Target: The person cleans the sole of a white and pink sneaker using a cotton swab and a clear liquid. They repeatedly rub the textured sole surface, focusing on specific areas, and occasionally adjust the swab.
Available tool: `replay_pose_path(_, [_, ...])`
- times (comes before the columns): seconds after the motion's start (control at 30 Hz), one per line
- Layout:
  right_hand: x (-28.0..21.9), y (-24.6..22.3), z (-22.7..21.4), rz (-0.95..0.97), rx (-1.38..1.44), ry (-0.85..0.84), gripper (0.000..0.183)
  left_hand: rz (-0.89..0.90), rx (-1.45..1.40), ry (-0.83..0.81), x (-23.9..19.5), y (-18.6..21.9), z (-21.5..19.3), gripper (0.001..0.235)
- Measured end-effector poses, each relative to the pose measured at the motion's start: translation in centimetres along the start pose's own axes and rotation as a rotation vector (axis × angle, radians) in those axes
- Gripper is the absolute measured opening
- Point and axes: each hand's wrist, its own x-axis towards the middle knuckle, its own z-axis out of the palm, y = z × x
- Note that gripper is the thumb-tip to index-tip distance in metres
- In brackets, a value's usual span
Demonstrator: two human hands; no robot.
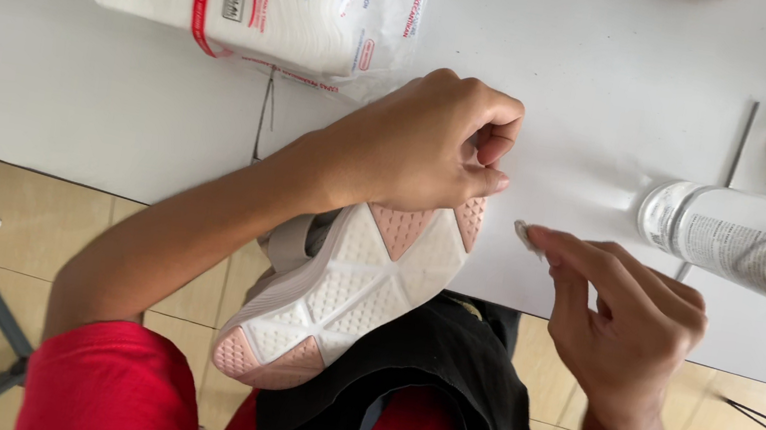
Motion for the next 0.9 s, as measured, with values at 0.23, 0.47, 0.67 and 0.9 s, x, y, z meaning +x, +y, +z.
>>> replay_pose_path(0.23, [0.6,0.1,0.9,0.039,0.022,-0.133,0.027,0.044,-0.012,-0.001,0.2,-0.2,0.1,0.039])
replay_pose_path(0.47, [0.8,0.0,0.5,-0.13,-0.181,-0.17,0.03,0.081,0.019,0.038,0.5,-0.9,0.7,0.04])
replay_pose_path(0.67, [1.0,0.3,0.4,-0.026,0.009,-0.108,0.027,0.024,0.008,0.001,0.3,-0.3,0.3,0.04])
replay_pose_path(0.9, [1.2,0.3,1.4,-0.089,-0.048,-0.187,0.02,0.09,0.016,0.036,0.7,-0.9,0.7,0.038])
